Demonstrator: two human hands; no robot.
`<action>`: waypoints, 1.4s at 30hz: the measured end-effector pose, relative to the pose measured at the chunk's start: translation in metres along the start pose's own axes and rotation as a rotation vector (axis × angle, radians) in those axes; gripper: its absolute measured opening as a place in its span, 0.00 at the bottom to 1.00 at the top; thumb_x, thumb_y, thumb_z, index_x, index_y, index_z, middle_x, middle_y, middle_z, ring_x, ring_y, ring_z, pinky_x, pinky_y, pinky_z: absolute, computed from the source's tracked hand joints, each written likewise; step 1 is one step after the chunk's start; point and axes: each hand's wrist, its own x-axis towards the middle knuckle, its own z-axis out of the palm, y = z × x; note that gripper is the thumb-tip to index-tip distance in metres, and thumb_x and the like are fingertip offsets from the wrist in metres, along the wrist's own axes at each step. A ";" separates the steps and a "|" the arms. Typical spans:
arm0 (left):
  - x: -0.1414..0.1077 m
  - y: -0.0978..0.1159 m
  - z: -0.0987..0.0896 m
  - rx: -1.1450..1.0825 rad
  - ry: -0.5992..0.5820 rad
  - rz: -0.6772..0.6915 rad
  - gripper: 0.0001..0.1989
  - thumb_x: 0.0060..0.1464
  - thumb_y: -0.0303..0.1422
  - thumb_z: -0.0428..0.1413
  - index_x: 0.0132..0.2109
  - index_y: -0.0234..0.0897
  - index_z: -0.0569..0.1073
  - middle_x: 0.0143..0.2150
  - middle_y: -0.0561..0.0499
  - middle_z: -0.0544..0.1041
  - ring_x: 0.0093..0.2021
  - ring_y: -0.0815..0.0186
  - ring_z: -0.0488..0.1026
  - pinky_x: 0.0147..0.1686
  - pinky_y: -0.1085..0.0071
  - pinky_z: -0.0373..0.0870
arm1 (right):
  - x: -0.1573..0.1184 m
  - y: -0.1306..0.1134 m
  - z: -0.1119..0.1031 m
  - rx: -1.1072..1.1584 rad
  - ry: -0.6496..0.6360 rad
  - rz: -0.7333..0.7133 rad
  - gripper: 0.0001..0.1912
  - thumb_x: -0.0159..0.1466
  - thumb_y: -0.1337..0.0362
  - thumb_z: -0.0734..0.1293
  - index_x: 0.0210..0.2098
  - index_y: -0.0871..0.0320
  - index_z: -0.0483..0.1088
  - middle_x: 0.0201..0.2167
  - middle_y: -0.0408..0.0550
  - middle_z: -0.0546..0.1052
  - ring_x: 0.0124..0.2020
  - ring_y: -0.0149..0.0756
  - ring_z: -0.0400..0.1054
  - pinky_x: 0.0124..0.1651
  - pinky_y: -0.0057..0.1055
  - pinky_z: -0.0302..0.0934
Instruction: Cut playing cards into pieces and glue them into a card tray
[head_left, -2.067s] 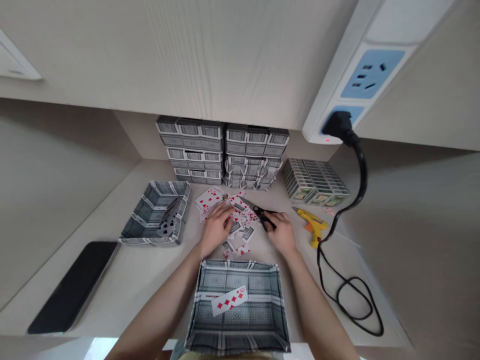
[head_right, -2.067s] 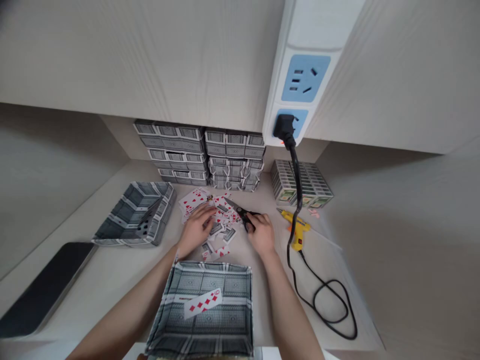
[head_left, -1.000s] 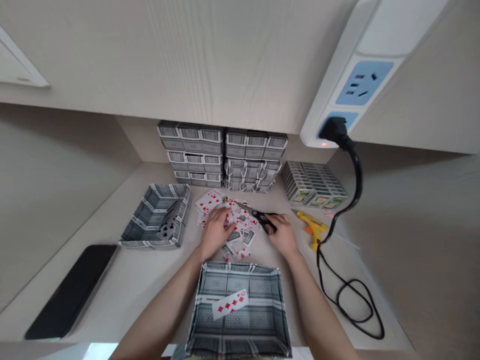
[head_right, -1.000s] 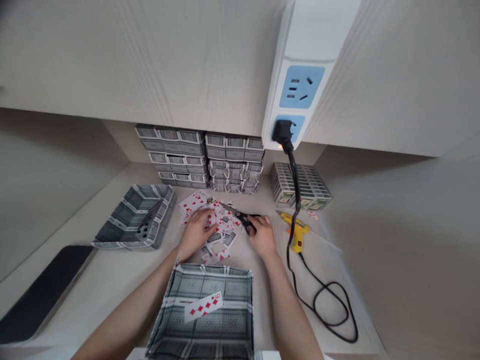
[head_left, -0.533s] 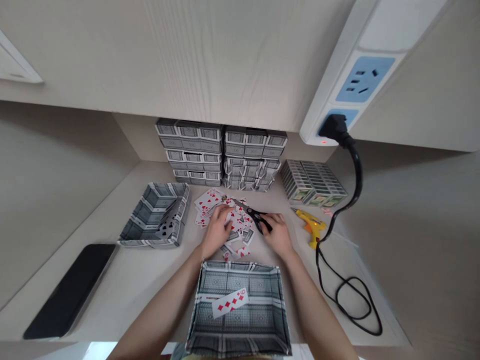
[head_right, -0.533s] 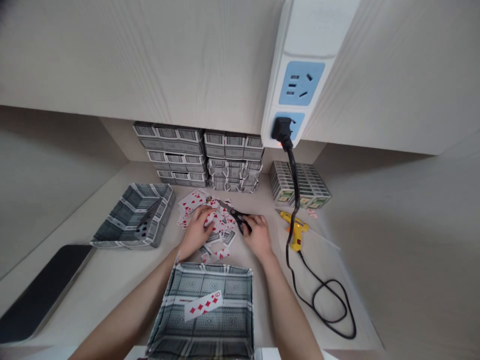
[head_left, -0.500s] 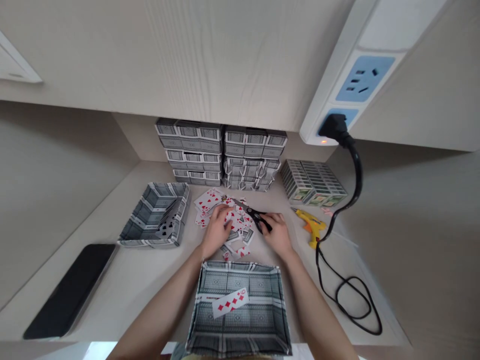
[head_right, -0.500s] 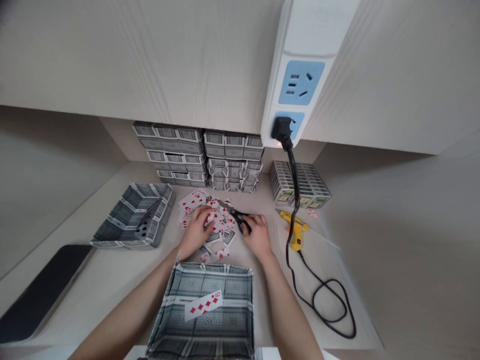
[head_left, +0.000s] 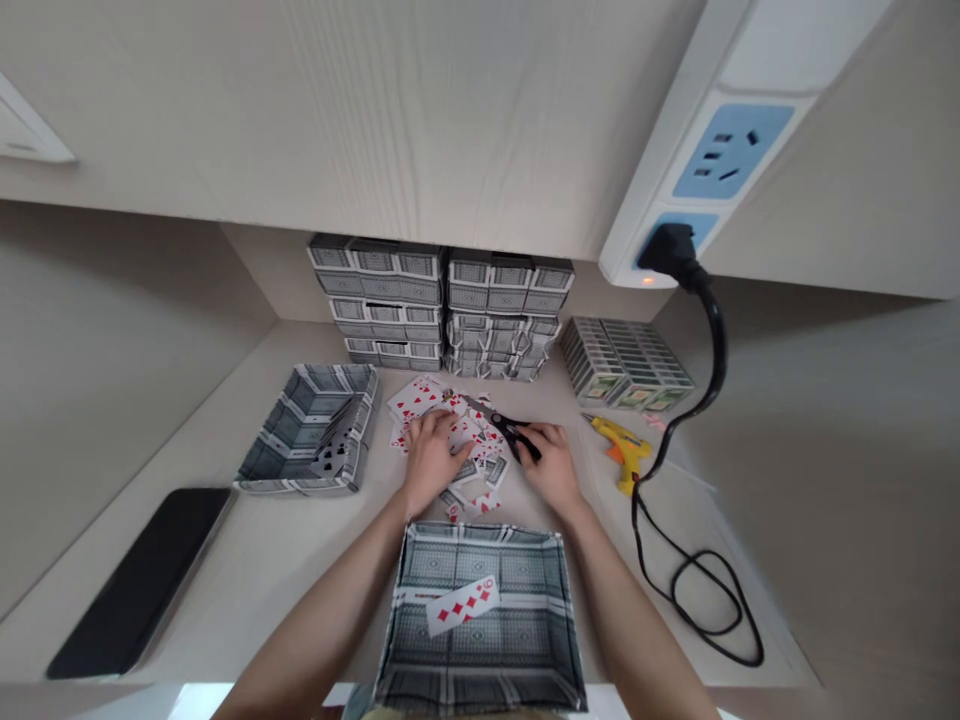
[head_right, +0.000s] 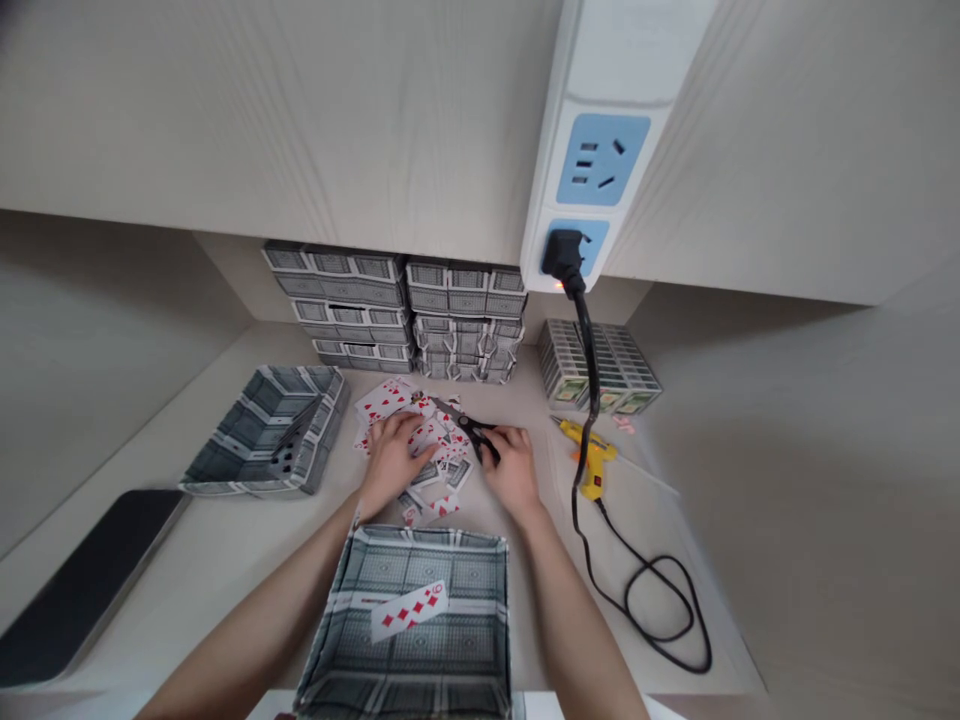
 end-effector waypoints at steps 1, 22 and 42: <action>0.000 0.000 -0.001 0.011 -0.008 0.008 0.21 0.45 0.37 0.56 0.48 0.39 0.69 0.49 0.44 0.66 0.48 0.52 0.59 0.46 0.54 0.57 | 0.000 0.000 0.001 -0.002 0.007 -0.002 0.15 0.57 0.67 0.61 0.44 0.55 0.71 0.39 0.52 0.71 0.44 0.42 0.61 0.47 0.40 0.59; 0.004 -0.005 0.004 -0.757 0.141 -0.320 0.16 0.50 0.39 0.53 0.44 0.36 0.67 0.38 0.48 0.75 0.34 0.67 0.72 0.32 0.71 0.68 | 0.000 -0.020 -0.002 0.093 0.046 -0.120 0.19 0.60 0.64 0.60 0.51 0.53 0.65 0.42 0.51 0.71 0.45 0.41 0.61 0.48 0.41 0.58; -0.001 0.010 -0.006 -0.728 -0.215 -0.101 0.13 0.47 0.37 0.56 0.39 0.34 0.70 0.34 0.50 0.75 0.34 0.68 0.71 0.35 0.72 0.67 | -0.006 -0.031 0.013 0.171 -0.169 -0.278 0.26 0.58 0.59 0.64 0.56 0.54 0.59 0.46 0.52 0.70 0.48 0.42 0.61 0.52 0.43 0.56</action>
